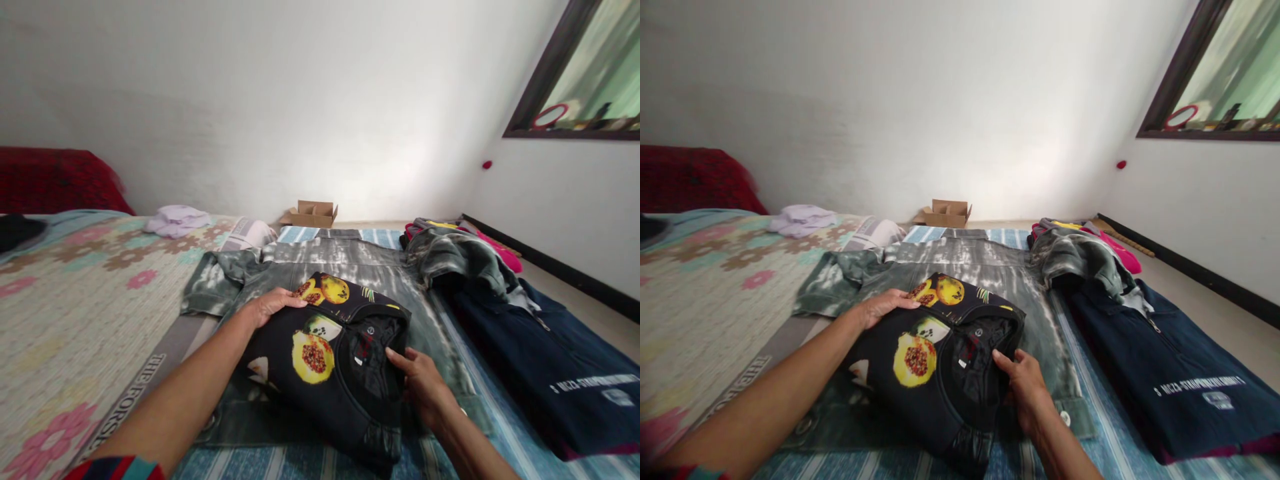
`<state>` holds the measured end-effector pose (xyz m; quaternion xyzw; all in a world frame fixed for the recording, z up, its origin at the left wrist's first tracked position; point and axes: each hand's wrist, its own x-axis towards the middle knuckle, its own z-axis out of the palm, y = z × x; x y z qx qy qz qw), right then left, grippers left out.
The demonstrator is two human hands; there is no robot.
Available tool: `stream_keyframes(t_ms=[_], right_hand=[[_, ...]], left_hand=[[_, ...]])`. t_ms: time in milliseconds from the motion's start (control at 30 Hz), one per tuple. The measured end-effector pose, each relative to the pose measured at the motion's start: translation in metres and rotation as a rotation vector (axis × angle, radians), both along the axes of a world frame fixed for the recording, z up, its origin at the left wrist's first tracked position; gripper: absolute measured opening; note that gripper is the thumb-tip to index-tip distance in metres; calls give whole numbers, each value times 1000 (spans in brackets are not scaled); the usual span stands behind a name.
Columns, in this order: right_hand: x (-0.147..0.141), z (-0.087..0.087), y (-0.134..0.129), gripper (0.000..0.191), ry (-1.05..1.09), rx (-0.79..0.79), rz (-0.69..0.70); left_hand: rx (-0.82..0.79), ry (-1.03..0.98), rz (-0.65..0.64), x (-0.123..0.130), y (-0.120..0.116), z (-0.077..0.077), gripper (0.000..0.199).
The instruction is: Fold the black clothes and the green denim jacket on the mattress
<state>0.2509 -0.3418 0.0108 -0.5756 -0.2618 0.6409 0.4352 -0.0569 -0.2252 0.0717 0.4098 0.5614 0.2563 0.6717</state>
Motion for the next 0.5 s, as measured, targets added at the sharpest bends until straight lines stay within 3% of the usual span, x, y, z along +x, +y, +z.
stream_keyframes(t_ms=[100,200,367,500], right_hand=[[-3,2,2,67,-34,-7,-118],[-4,5,5,59,-77,31,-165],[3,15,18,39,-6,184,39],[24,31,50,36,-110,236,238]], left_hand=[[4,18,15,-2,2,-4,39],[36,51,43,-4,3,-5,35],[51,49,132,1,-15,11,35],[16,-41,308,12,-55,28,35]])
